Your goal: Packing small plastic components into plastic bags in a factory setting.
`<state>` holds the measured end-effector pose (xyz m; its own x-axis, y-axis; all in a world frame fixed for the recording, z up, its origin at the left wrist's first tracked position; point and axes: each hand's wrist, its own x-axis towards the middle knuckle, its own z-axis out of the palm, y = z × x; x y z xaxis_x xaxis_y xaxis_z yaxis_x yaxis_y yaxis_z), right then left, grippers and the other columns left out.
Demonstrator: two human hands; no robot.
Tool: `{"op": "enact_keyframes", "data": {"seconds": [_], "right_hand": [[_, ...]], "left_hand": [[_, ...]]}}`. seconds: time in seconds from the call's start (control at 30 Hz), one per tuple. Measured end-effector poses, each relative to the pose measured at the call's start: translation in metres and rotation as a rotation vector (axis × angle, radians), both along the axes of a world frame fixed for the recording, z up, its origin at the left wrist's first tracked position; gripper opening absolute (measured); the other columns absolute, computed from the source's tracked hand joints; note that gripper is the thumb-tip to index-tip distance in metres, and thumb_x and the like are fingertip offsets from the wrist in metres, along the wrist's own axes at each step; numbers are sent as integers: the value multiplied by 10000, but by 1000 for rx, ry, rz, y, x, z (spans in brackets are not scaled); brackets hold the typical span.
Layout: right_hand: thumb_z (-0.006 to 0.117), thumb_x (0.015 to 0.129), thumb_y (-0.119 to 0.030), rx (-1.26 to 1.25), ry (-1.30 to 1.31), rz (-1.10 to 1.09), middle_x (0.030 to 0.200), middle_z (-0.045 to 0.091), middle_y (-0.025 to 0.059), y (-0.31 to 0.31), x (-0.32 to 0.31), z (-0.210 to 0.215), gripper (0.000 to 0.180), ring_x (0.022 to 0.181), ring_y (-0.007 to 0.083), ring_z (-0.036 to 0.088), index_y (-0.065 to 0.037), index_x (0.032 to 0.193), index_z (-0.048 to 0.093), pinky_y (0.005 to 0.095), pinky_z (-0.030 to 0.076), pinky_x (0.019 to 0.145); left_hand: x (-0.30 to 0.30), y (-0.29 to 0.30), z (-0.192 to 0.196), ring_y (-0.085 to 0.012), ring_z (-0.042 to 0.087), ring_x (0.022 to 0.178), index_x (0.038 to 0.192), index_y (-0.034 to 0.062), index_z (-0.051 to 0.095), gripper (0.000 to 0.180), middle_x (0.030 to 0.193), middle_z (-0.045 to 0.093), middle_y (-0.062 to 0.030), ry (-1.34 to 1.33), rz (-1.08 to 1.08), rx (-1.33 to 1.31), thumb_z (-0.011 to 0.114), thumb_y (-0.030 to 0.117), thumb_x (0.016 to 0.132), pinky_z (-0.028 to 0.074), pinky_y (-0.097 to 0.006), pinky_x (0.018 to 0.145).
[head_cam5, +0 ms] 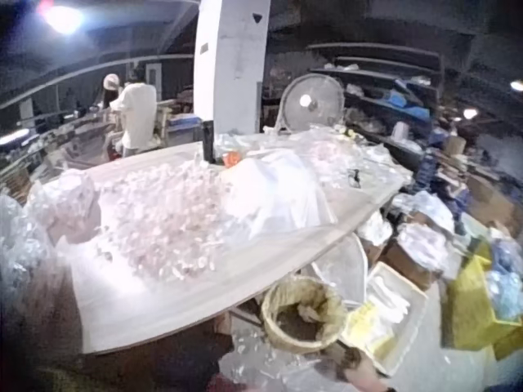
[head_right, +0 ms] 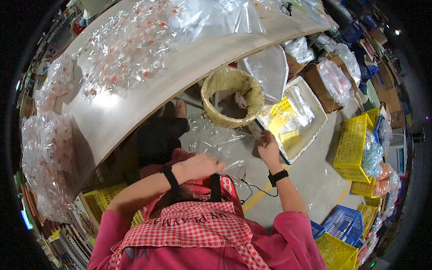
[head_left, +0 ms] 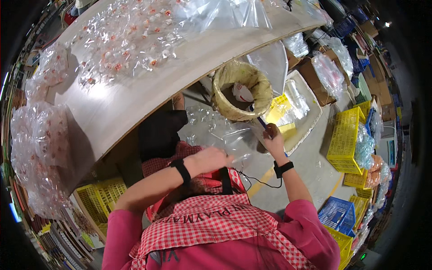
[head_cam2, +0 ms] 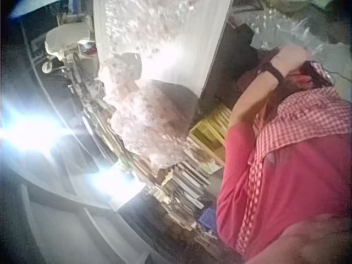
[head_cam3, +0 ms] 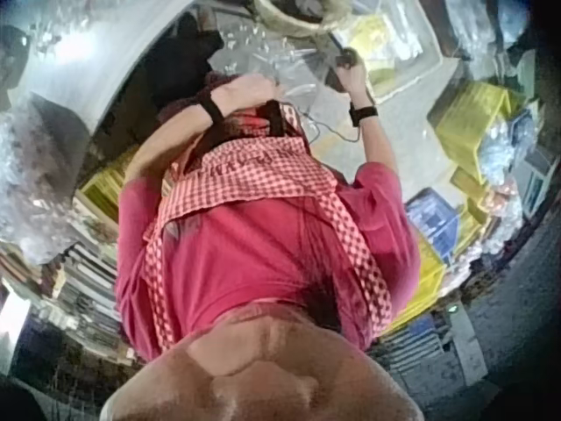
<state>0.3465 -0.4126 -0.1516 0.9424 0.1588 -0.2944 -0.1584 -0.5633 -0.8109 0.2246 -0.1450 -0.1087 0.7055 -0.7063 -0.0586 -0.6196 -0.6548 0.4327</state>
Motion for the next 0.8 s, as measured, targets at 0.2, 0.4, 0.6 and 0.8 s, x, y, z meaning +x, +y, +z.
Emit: {"op": "enact_keyframes", "data": {"seconds": [0.2, 0.4, 0.6, 0.8], "right_hand": [[699, 779, -64, 144, -194, 720, 1100, 629, 150, 47, -34, 56, 421, 953, 254, 643, 2, 1179, 587, 312, 554, 727], [721, 753, -93, 25, -24, 936, 894, 647, 171, 33, -38, 17, 285, 767, 328, 626, -3, 1015, 654, 379, 503, 683], [723, 759, -141, -130, -109, 937, 758, 637, 148, 28, -24, 31, 89, 683, 307, 599, -58, 791, 712, 377, 467, 605], [702, 827, -219, -158, -174, 764, 735, 651, 131, 35, -3, 46, 161, 613, 275, 611, -60, 844, 724, 339, 458, 554]], "left_hand": [[16, -19, -30, -342, 672, 731, 892, 29, 598, 114, 736, 636, -176, 1, 201, -49, 566, 74, 792, 544, -432, 633], [12, -47, -32, -340, 665, 709, 906, 42, 617, 150, 693, 631, -147, -9, 269, -137, 619, 128, 783, 536, -426, 637], [16, -29, -28, -356, 654, 736, 920, 56, 615, 245, 718, 632, -156, 125, 318, -169, 687, 245, 783, 528, -440, 676], [39, -14, -32, -385, 629, 781, 888, 32, 597, 275, 727, 612, -203, 155, 463, -357, 649, 297, 842, 501, -459, 730]]}}
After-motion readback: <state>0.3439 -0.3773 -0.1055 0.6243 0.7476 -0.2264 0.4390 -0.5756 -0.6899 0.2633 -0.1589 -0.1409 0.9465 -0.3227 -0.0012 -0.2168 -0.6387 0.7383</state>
